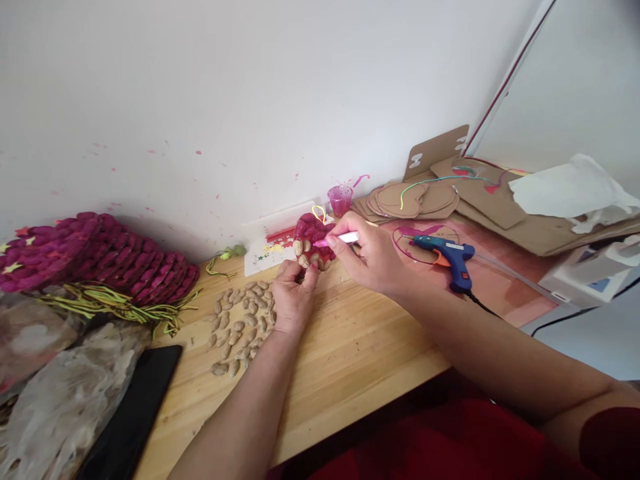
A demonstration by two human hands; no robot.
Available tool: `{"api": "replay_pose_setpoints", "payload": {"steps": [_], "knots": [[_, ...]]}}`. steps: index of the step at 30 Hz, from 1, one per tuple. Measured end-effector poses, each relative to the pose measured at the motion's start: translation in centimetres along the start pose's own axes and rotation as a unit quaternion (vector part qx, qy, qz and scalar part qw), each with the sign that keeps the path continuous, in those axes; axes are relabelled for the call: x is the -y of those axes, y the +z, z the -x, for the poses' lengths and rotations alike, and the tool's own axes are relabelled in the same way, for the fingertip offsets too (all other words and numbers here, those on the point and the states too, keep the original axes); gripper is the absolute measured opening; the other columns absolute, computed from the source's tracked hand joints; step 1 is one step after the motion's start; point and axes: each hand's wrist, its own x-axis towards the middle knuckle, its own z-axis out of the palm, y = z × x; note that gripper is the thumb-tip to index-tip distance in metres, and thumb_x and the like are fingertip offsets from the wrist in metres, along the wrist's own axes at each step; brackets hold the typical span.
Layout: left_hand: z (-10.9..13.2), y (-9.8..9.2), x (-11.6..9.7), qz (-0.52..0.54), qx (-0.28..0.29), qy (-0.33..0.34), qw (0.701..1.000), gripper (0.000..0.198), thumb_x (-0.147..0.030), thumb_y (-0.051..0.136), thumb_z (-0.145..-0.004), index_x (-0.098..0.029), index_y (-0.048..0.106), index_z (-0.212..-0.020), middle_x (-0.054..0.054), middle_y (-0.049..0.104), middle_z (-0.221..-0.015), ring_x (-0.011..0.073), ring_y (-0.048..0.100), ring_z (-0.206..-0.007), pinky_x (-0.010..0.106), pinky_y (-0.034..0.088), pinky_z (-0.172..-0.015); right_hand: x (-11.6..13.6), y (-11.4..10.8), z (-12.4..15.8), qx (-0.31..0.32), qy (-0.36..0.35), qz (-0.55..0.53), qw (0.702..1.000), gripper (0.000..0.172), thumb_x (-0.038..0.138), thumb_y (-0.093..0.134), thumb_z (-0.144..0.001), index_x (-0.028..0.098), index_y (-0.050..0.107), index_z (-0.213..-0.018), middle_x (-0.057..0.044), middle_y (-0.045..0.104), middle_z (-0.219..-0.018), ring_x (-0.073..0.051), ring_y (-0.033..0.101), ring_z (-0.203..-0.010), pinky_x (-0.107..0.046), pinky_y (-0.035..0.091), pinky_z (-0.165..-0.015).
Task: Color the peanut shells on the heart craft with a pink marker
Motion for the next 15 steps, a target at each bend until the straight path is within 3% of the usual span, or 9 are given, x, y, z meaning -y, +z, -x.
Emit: {"api": "replay_pose_setpoints", "payload": {"steps": [7,15], "knots": [[-0.08,0.03,0.23,0.003,-0.001,-0.020,1.000,0.031,-0.038,0.070,-0.086,-0.022,0.060,-0.062,-0.001,0.051,-0.064,0.0152,0.046,-0.064,0.031,0.039,-0.064,0.16,0.42,0.32,0.026,-0.066,0.022,0.997,0.012,0.026,0.062,-0.100,0.023,0.059,-0.089,0.000,0.067,-0.079,-0.015,0.057,-0.071,-0.032,0.047,-0.071],[-0.04,0.00,0.13,0.001,0.005,-0.025,1.000,0.032,-0.039,0.069,-0.087,-0.022,0.059,-0.061,0.000,0.052,-0.064,0.0159,0.047,-0.066,0.032,0.038,-0.067,-0.27,-0.26,-0.15,0.011,-0.015,0.004,1.000,0.009,0.025,0.061,-0.100,0.022,0.059,-0.092,0.000,0.068,-0.080,-0.014,0.059,-0.067,-0.030,0.044,-0.065]]}}
